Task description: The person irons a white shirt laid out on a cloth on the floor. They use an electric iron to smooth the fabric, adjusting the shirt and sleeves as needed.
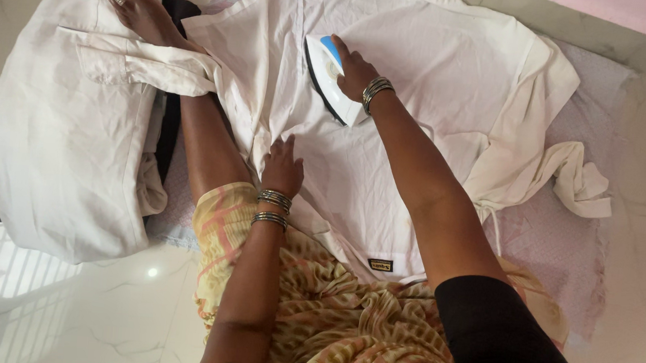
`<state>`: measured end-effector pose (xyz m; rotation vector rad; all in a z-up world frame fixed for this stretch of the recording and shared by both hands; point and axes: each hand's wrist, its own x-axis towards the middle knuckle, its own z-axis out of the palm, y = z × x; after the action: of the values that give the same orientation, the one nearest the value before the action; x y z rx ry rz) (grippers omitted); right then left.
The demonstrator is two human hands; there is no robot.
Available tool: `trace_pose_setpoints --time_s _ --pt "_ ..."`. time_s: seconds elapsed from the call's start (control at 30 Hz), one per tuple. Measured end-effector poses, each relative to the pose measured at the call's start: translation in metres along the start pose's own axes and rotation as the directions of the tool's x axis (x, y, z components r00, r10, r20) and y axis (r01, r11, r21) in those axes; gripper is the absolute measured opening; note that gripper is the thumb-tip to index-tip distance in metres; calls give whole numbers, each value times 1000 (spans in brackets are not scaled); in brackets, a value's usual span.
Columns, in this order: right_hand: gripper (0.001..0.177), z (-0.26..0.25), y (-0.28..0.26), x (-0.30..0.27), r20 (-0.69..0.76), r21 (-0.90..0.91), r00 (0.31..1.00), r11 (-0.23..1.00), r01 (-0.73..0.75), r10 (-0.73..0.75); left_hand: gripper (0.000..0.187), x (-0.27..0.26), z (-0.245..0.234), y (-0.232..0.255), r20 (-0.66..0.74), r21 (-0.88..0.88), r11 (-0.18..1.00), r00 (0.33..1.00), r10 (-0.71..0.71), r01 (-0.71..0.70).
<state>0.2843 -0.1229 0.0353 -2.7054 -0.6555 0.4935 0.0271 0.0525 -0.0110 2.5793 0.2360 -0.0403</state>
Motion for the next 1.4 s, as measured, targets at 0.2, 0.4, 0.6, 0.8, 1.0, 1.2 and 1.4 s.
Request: trace_pose_setpoints --time_s 0.2,0.4,0.6,0.8,1.0,1.2,1.4 --pt "95 8 -31 -37 29 7 999 1000 15 -15 45 10 24 -31 -55 69 996 996 67 -63" --pt "96 19 -49 -68 73 0 997 1000 13 -13 35 13 33 -47 16 56 998 1000 25 -26" --pt "98 39 -58 -105 64 20 993 995 93 -95 93 11 14 -29 236 143 983 960 -149 118" --pt "101 49 -70 -141 128 50 989 997 65 -71 120 4 14 -27 264 227 961 939 -218 160" --pt "101 52 -81 -183 157 61 986 997 43 -52 121 0 13 -38 313 312 938 916 -252 151" --pt "97 71 -75 -216 103 97 988 990 107 -117 106 -2 21 -58 283 332 935 932 -225 125" --pt "97 88 -74 -260 100 113 984 984 135 -146 101 -5 24 -58 247 359 927 947 -205 107"
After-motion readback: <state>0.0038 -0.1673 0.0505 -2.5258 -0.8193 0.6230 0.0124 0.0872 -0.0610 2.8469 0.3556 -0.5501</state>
